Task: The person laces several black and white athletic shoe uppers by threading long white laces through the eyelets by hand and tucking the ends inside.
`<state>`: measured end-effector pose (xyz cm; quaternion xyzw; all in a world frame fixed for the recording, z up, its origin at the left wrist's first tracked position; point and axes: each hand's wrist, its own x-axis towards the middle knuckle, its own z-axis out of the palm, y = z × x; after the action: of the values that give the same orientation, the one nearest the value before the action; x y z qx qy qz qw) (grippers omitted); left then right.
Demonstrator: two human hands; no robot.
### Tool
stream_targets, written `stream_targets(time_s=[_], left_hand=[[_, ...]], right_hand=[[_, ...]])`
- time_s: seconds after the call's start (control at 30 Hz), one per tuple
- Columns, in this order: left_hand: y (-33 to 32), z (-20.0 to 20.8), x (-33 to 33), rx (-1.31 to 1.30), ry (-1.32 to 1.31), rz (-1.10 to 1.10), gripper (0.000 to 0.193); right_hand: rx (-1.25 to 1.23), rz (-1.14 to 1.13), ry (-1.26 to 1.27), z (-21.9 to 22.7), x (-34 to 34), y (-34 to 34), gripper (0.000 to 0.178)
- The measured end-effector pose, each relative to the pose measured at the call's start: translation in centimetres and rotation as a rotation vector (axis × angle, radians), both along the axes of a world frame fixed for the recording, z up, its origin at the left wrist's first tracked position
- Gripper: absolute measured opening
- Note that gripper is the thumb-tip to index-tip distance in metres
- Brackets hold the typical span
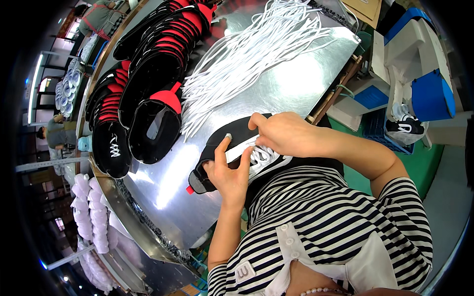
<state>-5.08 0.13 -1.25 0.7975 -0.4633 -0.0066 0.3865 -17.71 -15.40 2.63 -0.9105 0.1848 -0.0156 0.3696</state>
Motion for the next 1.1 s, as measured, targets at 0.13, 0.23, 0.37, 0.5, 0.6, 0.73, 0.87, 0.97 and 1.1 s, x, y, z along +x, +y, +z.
stream_targets(time_s=[0.13,0.23,0.37,0.5,0.6,0.73,0.87,0.97,1.1], left_hand=[[0.0,0.0,-0.1,0.007,-0.024,0.016,0.050],[0.1,0.1,-0.2,0.021,-0.006,0.021,0.049],[0.2,0.0,0.0,0.006,-0.035,0.007,0.050],[0.1,0.3,-0.5,-0.018,0.083,-0.031,0.044],[0.1,0.8,-1.2,0.011,0.133,-0.085,0.037],[-0.1,-0.2,0.6,-0.025,0.154,-0.051,0.038],[-0.1,1.1,1.8,-0.219,0.849,0.015,0.044],[-0.8,1.8,1.2,-0.030,0.854,0.000,0.051],[-1.4,0.2,1.0,-0.032,0.370,0.090,0.065]], right_hand=[[0.050,-0.017,-0.048,-0.1,-0.4,0.1,0.032],[0.070,-0.024,-0.040,0.1,-0.5,0.1,0.031],[0.037,-0.006,-0.010,0.1,-0.3,0.1,0.032],[-0.032,0.035,-0.086,-1.5,0.5,0.3,0.036],[-0.059,0.090,-0.024,-2.2,2.5,1.5,0.038],[-0.184,0.123,-0.051,-1.7,3.0,1.4,0.038],[0.078,-0.043,0.093,0.7,0.9,-0.9,0.023],[0.405,-0.237,-0.216,-2.9,1.0,-0.3,0.026],[0.265,-0.356,-0.354,-5.4,1.4,1.0,0.022]])
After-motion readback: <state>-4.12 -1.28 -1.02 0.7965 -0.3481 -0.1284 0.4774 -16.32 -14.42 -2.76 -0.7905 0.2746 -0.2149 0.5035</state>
